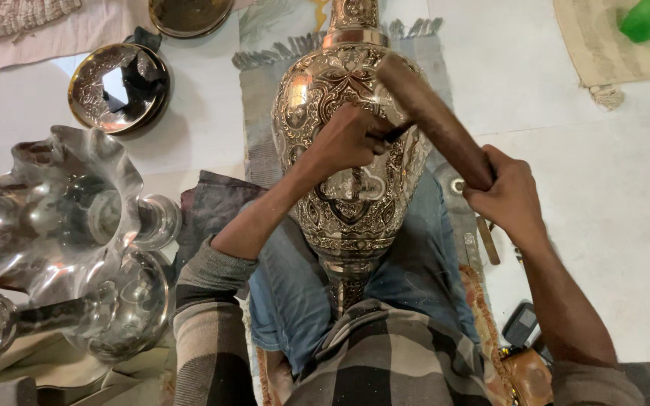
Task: The person sits on the floor with a large ornate brass vessel held between their legs and decorates its surface by hand. They hold a small punch against the embossed metal patterns and strike it with a wooden mallet, repositioning the punch repeatedly to work different areas of the design.
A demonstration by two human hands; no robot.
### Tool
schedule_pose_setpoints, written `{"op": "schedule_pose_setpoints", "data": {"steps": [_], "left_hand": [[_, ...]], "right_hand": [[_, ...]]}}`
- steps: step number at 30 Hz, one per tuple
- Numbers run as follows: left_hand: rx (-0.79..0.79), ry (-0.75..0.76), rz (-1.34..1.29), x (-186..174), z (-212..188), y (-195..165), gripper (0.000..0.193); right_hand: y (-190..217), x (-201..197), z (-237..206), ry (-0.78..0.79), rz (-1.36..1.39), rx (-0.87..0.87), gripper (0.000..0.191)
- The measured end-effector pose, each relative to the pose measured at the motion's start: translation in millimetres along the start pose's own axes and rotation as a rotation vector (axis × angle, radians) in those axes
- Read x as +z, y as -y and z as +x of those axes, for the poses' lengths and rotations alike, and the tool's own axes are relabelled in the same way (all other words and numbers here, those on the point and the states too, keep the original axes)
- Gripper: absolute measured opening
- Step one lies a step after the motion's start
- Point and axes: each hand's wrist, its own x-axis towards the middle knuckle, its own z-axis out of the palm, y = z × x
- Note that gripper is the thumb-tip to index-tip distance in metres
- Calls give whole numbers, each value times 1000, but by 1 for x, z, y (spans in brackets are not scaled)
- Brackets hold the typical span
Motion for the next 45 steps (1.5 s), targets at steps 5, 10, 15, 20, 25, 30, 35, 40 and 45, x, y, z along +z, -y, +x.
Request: {"op": "schedule_pose_setpoints", "data": {"steps": [5,10,15,20,25,30,35,40,45], "left_hand": [[56,-40,28,2,2,0,29],[61,3,62,3,2,0,20],[210,-121,84,1,-3,4,29],[18,98,25,6,4,13,16],[76,49,35,7,3,16,26],[165,78,-22,5,6,14,30],[162,136,22,-1,8,12,32],[122,199,37,-1,9,9,31],[183,178,47,-3,9,12,34]], "right_hand": [[-8,-9,0,44,245,9,28],[-20,-4,3,31,356,-35,28],[-21,-5,6,79,137,-110,33],[-12,-2,9,101,84,53,33],[-9,8,3,-8,331,-101,31],[-19,13,-4,-45,391,-81,26],[-23,16,-11,0,248,-39,28],[-11,26,-27,-92,422,11,35],[-11,37,-39,-112,695,216,27]]}}
